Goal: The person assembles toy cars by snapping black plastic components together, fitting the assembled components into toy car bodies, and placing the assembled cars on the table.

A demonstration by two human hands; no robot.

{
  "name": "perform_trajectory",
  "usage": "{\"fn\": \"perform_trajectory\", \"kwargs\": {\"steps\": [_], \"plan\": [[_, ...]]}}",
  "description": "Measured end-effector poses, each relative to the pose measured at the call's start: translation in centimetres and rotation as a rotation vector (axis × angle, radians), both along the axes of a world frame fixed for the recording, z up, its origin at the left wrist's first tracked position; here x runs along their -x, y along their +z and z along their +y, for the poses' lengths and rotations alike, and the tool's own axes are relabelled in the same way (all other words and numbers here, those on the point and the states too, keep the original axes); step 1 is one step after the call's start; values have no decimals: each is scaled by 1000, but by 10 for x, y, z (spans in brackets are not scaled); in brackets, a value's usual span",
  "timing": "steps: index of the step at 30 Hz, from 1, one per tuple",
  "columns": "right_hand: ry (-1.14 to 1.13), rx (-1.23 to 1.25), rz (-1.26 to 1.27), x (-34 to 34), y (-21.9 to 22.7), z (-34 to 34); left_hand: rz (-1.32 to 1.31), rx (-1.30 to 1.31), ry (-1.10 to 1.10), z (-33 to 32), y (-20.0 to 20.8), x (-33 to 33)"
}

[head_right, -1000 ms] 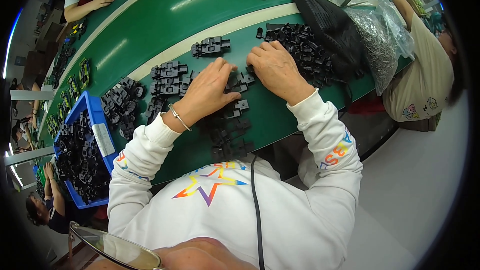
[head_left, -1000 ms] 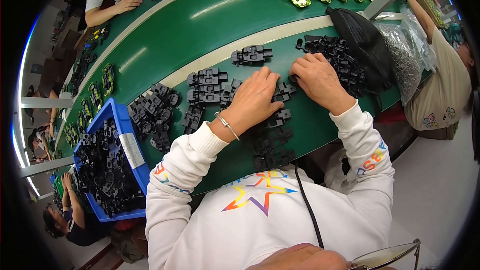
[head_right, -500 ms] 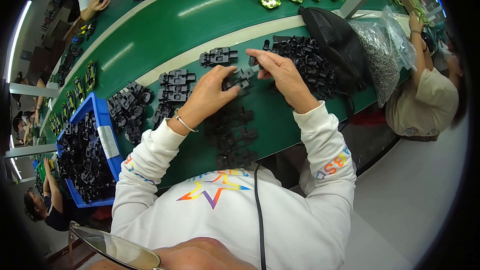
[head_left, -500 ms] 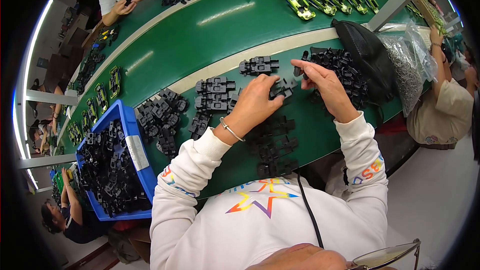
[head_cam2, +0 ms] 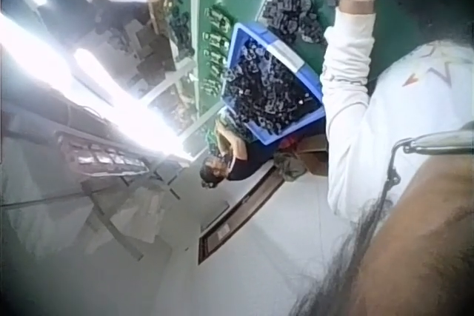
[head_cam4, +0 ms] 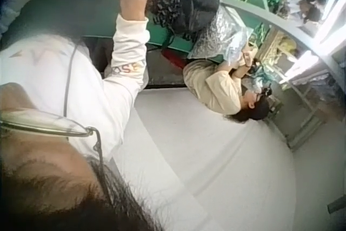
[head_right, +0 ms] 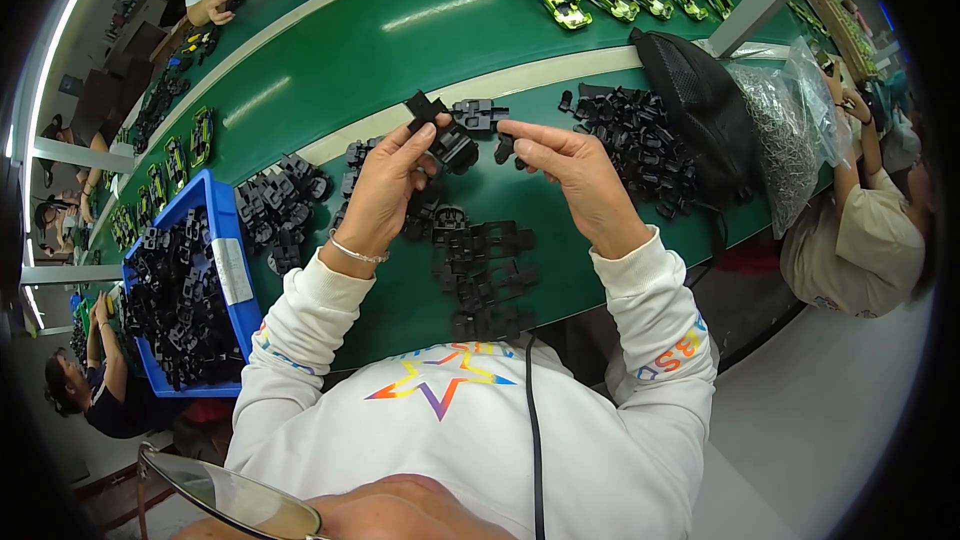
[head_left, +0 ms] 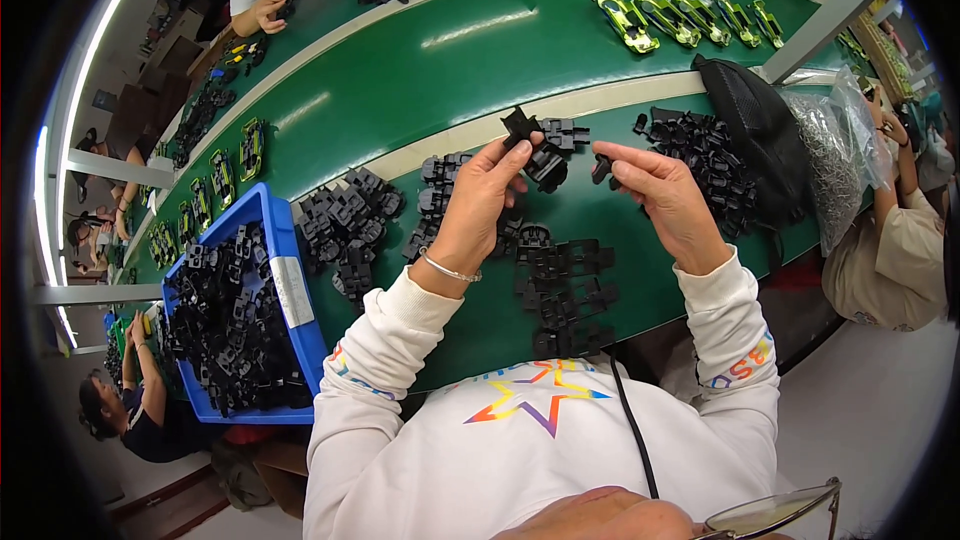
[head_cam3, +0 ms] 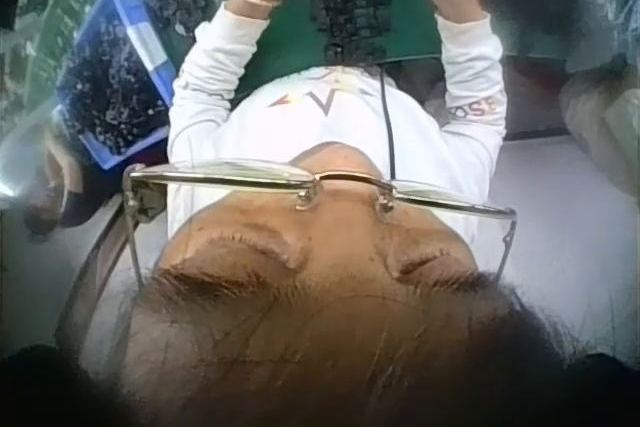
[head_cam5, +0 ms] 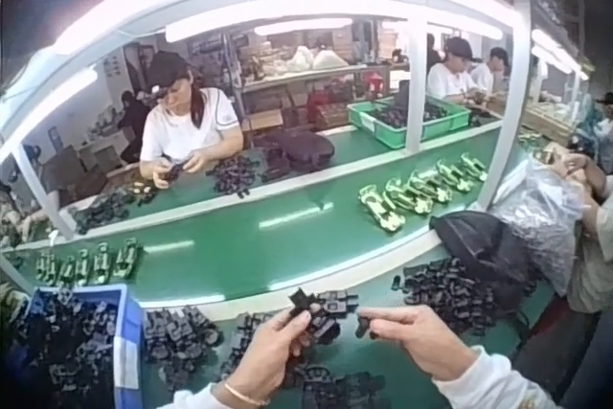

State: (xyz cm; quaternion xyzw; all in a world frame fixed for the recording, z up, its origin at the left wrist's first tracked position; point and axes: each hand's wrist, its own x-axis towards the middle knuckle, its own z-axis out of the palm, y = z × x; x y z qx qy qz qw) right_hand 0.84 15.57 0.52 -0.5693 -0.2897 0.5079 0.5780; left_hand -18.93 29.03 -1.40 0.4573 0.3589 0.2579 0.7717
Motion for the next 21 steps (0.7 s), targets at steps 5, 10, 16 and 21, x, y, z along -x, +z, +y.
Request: {"fn": "perform_trajectory", "kwargs": {"steps": [5,10,16,21], "plan": [[58,-93,168,7,0,3,-130,37,84,-10,4,8],[0,-125,330,11,2,5,-252,65,38,-18,16,10],[46,-139,312,15,10,8,-177,-122,-118,-15,6,23],[15,-123,247,17,17,7,-322,-247,-139,-21,18,22]]}}
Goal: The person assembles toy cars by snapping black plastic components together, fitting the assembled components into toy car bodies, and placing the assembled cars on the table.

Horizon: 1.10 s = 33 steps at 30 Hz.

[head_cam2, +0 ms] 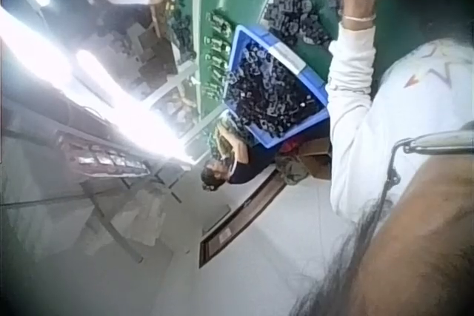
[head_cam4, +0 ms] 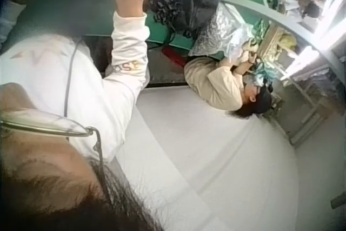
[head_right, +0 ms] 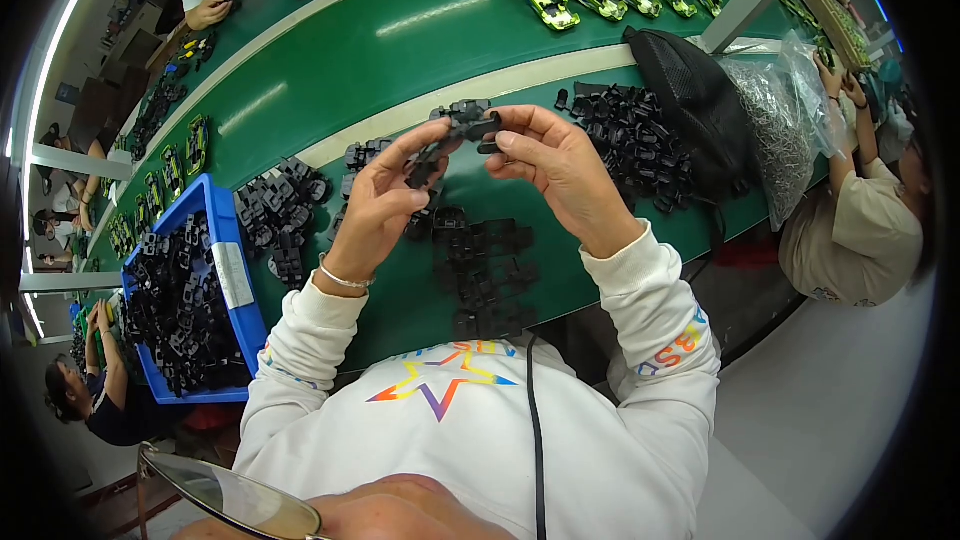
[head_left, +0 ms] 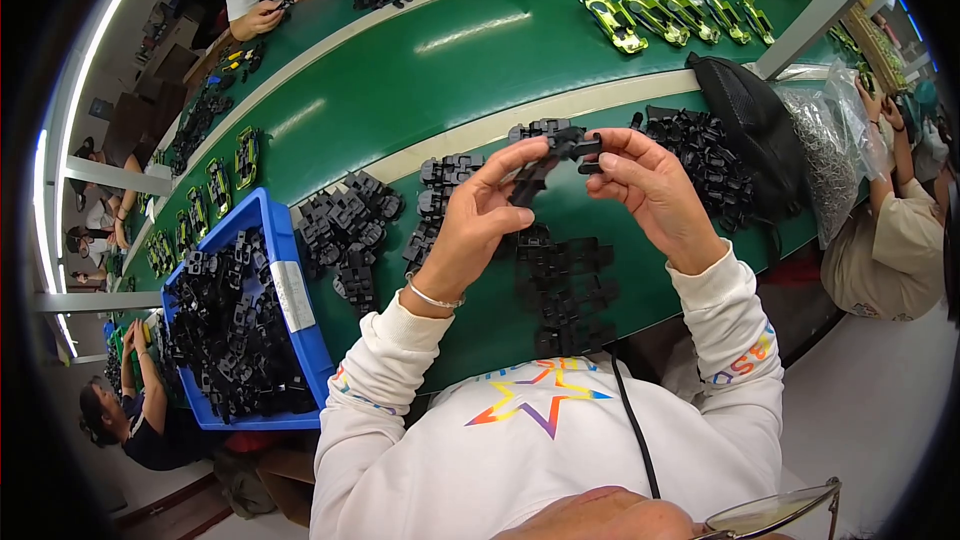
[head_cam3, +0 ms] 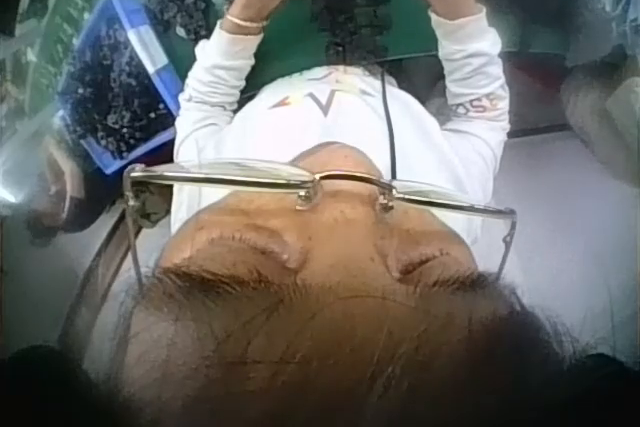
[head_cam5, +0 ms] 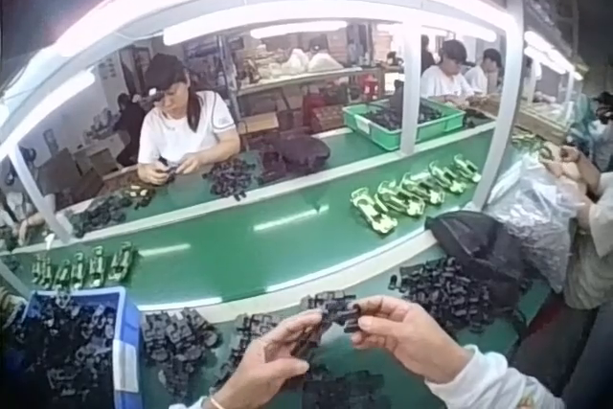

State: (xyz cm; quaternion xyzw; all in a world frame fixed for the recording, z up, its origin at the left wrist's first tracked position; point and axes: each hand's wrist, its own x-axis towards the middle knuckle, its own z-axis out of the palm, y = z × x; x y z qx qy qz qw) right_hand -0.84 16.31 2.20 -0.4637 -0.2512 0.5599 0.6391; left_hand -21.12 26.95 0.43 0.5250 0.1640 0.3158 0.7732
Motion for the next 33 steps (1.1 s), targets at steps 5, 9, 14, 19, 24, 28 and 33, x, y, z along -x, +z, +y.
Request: {"fn": "perform_trajectory", "kwargs": {"steps": [5,9,14,19,24,28,33], "plan": [[46,-38,-152,5,0,1,122,86,23,-5,0,-2],[60,-55,-248,7,-1,1,-21,126,127,-9,-1,-6],[76,-131,-372,10,15,6,79,307,59,3,-13,0],[165,-98,-430,22,22,18,182,201,41,-6,-7,-4],[135,-71,-456,18,16,21,245,-61,97,-9,-2,0],[109,-81,-422,20,13,22,334,-130,119,-10,-4,-2],[88,-61,-454,24,12,23,351,-134,155,-13,9,-11]]}}
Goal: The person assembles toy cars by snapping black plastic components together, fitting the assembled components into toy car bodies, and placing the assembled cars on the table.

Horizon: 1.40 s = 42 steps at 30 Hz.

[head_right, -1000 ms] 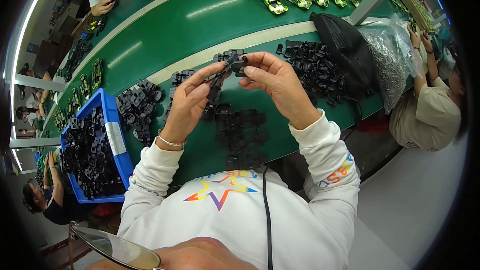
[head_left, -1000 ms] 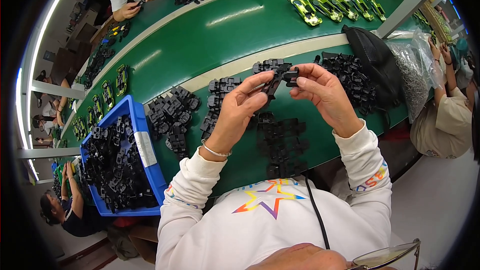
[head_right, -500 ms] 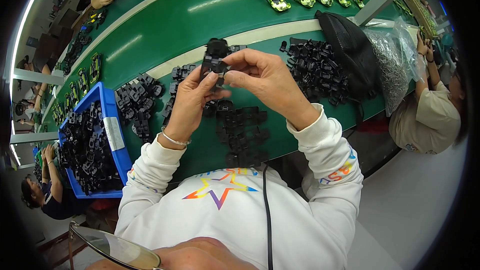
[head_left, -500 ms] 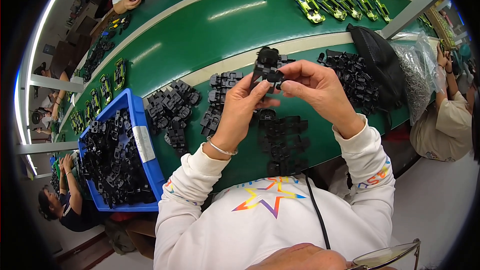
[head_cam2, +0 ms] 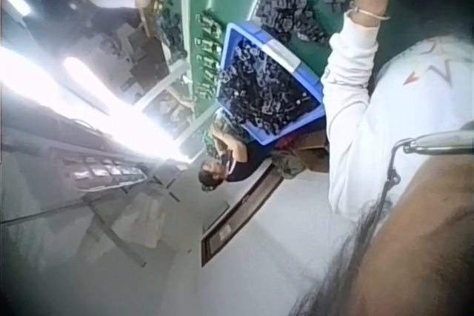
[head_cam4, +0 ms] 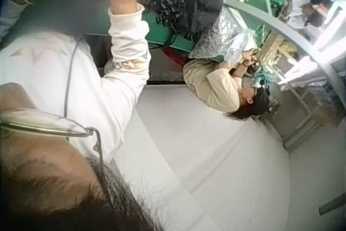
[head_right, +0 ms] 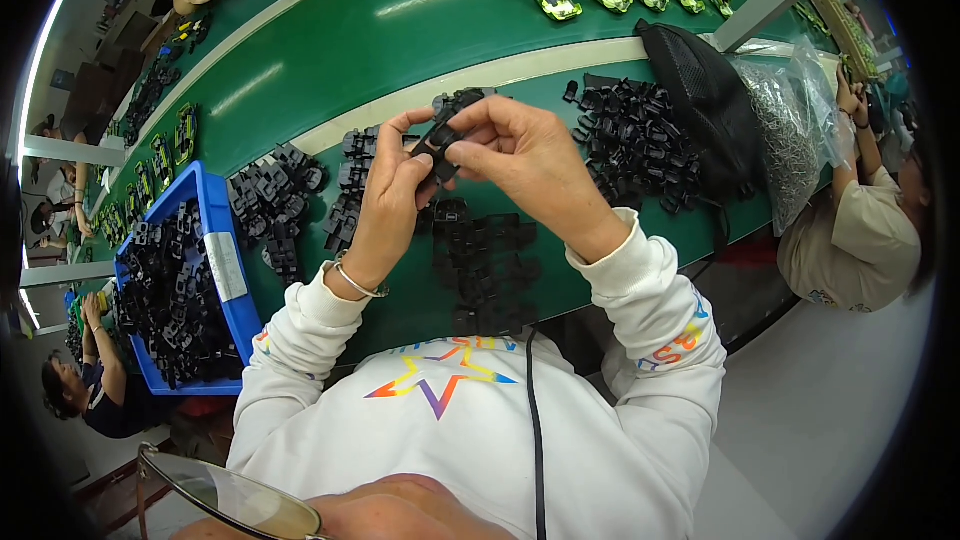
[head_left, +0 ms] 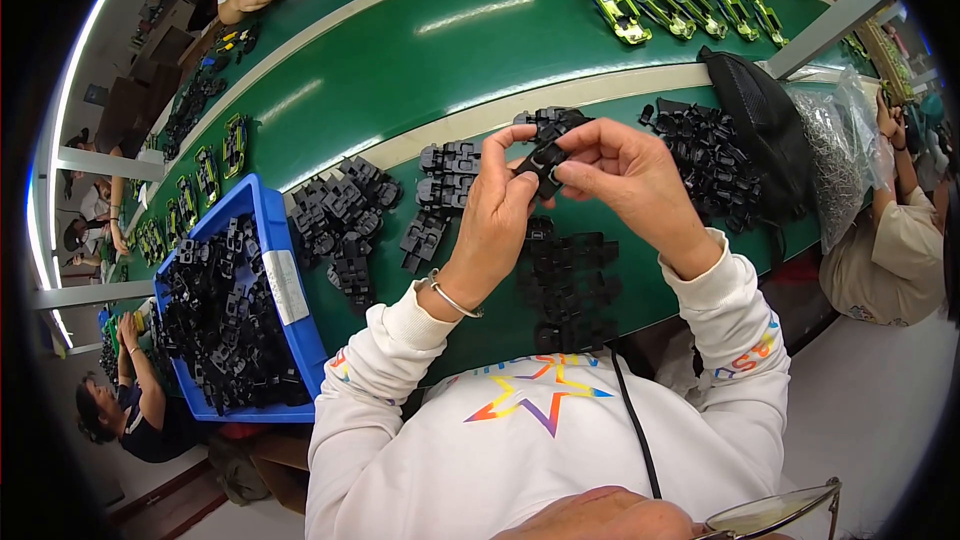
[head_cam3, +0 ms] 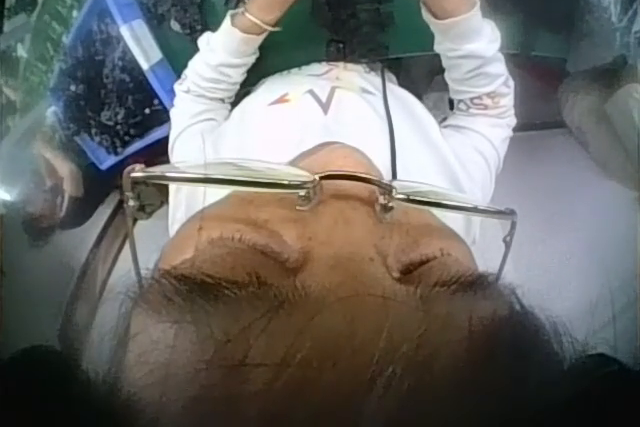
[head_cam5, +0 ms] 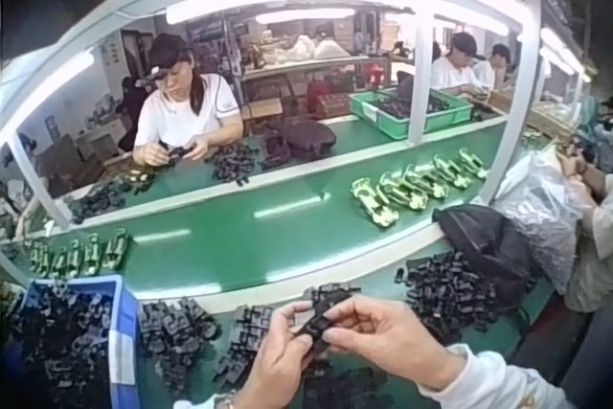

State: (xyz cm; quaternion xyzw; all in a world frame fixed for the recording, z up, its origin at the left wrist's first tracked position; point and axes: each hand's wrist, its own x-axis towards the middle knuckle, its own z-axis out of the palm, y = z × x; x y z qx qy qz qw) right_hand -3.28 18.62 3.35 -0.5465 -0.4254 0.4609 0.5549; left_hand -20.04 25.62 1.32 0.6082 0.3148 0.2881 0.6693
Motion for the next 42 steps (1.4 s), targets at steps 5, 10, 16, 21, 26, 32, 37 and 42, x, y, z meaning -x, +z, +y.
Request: {"fn": "perform_trajectory", "kwargs": {"steps": [5,10,16,21,26,32,37,42], "plan": [[4,11,-3,5,1,-1,-7,-70,-12,1,-8,0],[-3,-10,52,-7,-2,-3,-34,-116,13,-6,-7,-2],[194,30,-98,-31,8,-14,-286,520,-194,5,-3,6],[427,9,-376,-33,27,-16,0,293,-223,19,0,-2],[219,38,20,-28,15,-24,-245,561,-75,21,-11,-2],[-166,51,532,10,-28,-35,-377,424,80,1,-10,-16],[-236,35,540,27,-33,-34,-391,439,-14,-4,-5,-12],[-199,10,561,28,-26,-35,-287,411,161,1,-19,-10]]}}
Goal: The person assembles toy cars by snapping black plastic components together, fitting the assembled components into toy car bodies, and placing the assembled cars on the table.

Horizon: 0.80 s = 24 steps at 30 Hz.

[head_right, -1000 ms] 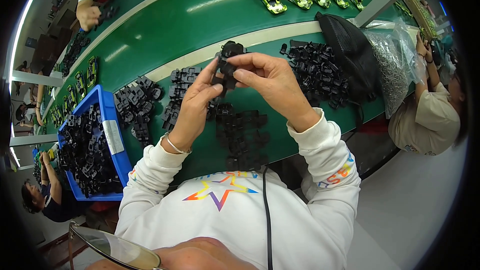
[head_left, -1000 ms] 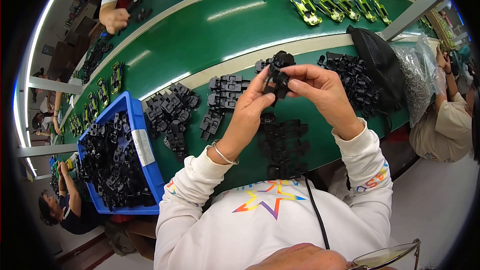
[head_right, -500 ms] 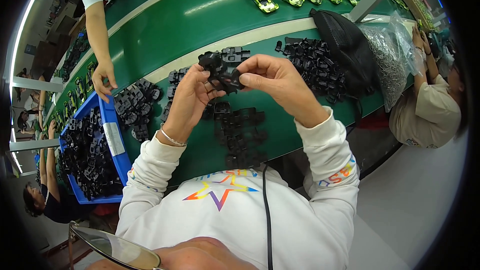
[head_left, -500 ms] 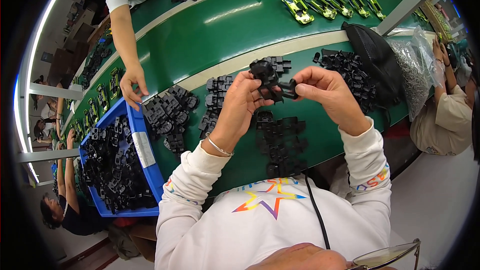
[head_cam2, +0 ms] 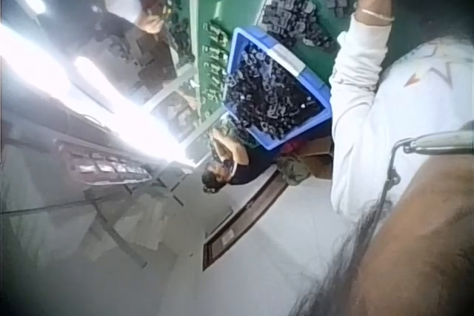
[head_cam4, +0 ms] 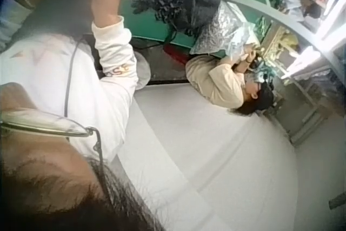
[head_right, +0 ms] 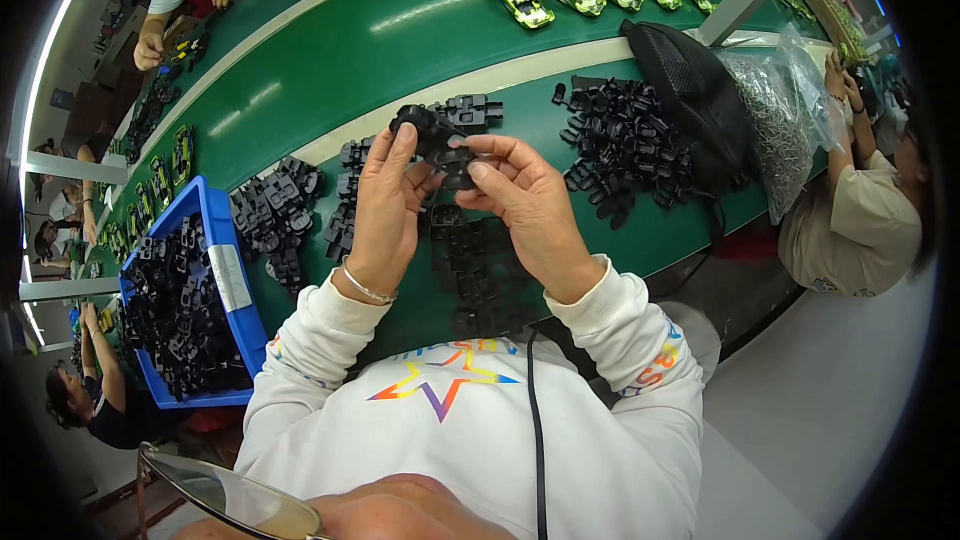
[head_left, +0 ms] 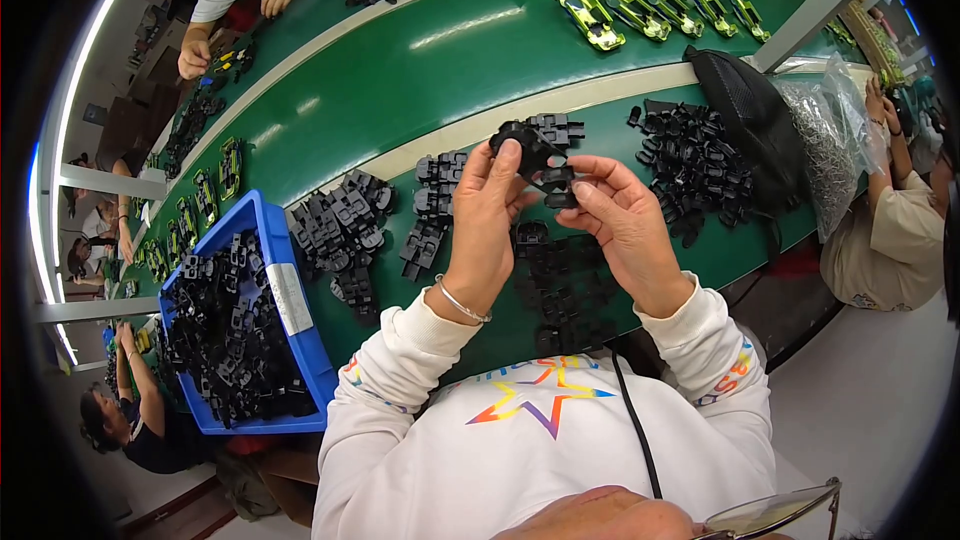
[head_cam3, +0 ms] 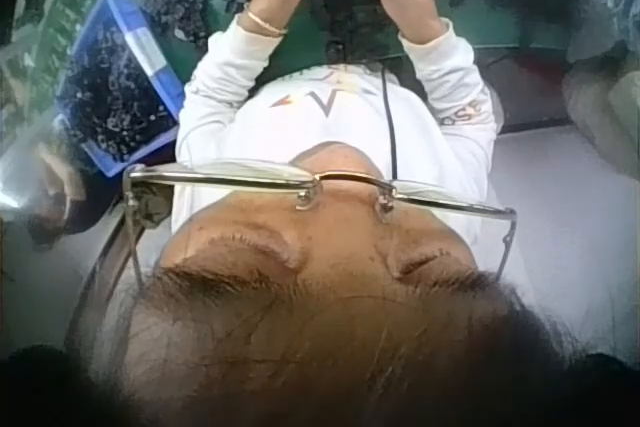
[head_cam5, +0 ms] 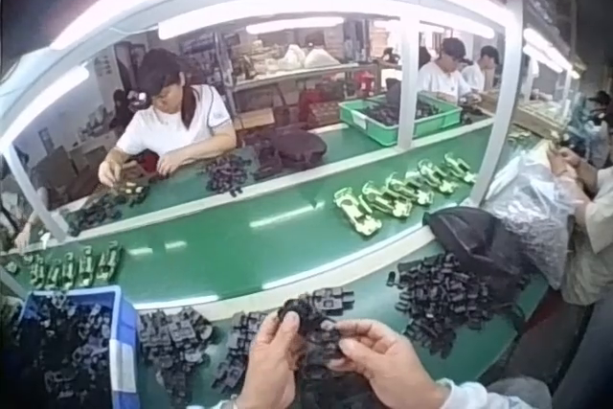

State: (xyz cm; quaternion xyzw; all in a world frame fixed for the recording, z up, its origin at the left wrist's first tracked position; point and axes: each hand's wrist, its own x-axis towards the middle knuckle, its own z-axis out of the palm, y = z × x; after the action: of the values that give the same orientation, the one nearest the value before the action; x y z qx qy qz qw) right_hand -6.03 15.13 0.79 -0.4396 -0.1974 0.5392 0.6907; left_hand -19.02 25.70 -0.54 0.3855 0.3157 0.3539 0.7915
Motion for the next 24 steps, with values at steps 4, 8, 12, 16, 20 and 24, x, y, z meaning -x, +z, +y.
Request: {"fn": "perform_trajectory", "kwargs": {"steps": [4,8,12,16,20,24], "plan": [[-85,-36,-4,4,-7,-2,-38,40,88,1,-12,4],[-121,-11,-108,-3,-14,6,-31,-5,45,-13,6,-2],[-27,44,-211,-14,-11,10,32,-164,-25,-9,4,3],[52,89,-240,-21,-9,13,93,-156,-16,-1,-4,7],[149,160,-292,-29,-7,19,83,-76,-26,1,-10,11],[176,130,-450,-39,-2,27,97,-69,-41,3,-8,14]]}}
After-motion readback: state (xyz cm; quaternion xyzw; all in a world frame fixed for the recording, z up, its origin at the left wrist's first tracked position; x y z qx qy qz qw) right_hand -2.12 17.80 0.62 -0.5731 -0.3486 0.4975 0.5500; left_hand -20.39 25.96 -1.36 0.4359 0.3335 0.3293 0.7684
